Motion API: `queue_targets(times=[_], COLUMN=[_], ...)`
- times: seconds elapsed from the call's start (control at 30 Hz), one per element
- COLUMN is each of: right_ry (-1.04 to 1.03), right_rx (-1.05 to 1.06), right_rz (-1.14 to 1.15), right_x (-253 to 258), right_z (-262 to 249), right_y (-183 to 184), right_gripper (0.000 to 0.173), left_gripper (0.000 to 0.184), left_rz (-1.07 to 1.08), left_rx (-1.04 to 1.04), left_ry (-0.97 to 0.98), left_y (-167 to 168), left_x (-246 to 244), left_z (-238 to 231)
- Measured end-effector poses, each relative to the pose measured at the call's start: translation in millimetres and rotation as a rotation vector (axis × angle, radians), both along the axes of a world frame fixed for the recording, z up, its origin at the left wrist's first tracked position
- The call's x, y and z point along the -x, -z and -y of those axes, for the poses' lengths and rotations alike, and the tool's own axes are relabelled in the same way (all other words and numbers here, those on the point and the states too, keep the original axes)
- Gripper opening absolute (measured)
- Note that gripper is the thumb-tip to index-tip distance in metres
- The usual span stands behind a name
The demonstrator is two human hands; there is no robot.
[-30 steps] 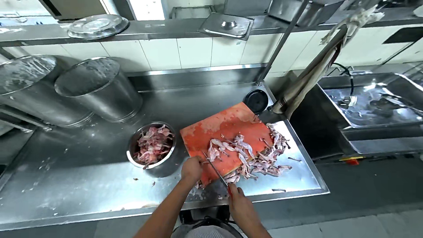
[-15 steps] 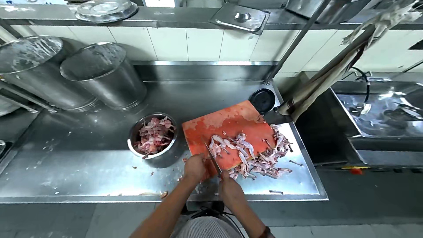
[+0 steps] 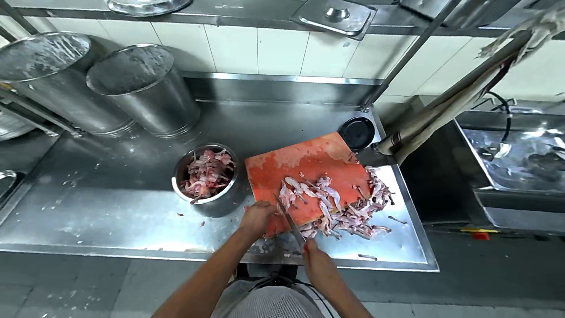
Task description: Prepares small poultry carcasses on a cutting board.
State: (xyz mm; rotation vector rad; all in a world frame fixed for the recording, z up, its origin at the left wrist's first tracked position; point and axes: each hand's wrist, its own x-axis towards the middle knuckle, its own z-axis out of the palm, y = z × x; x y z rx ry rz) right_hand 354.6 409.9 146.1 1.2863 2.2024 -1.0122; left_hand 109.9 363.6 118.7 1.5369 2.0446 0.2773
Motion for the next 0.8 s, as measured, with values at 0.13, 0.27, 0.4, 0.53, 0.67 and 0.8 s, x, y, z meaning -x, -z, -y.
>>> queue_targets(times=[0.13,0.27,0.4,0.53,0.67,0.8], right_ry=[-0.003,0.043,0.045,0.018,-0.086,-0.104], right_rx=[-0.007,0.012,-0.003,-0.044,-0.050,-0.035], right_rz=[0.022,0.049,0.090,0.050,0.017,0.092], right_x=[11.3,-30.4,-44.3,-45.6,-47.3,-24.0], right_z=[-8.5,6.4,16.9,12.9,15.8,13.5], right_y=[-1.5,2.6,17.2,2.5,-0.7,5.6], right_gripper=[0.038,0.038,0.038,0.038,0.040,0.039], left_gripper=[0.030,0.027,0.026,0.024,0.025,0.025], left_rz=[0.042,0.156,0.168,0.120,0.072,0.049], left_rx=[0.008,0.042,0.036,-0.005,-0.007,0.066], left_ry=[0.007,-0.023,-0.156,-0.302,-0.276,-0.251], left_y=[-10.6,-14.3,-3.5,-5.2,-12.1,-18.3], left_x=[-20.7,-45.2,-49.5,-40.8,-31.0,-29.6], left_z=[18.8,40.0,52.8,48.6,35.3,29.2])
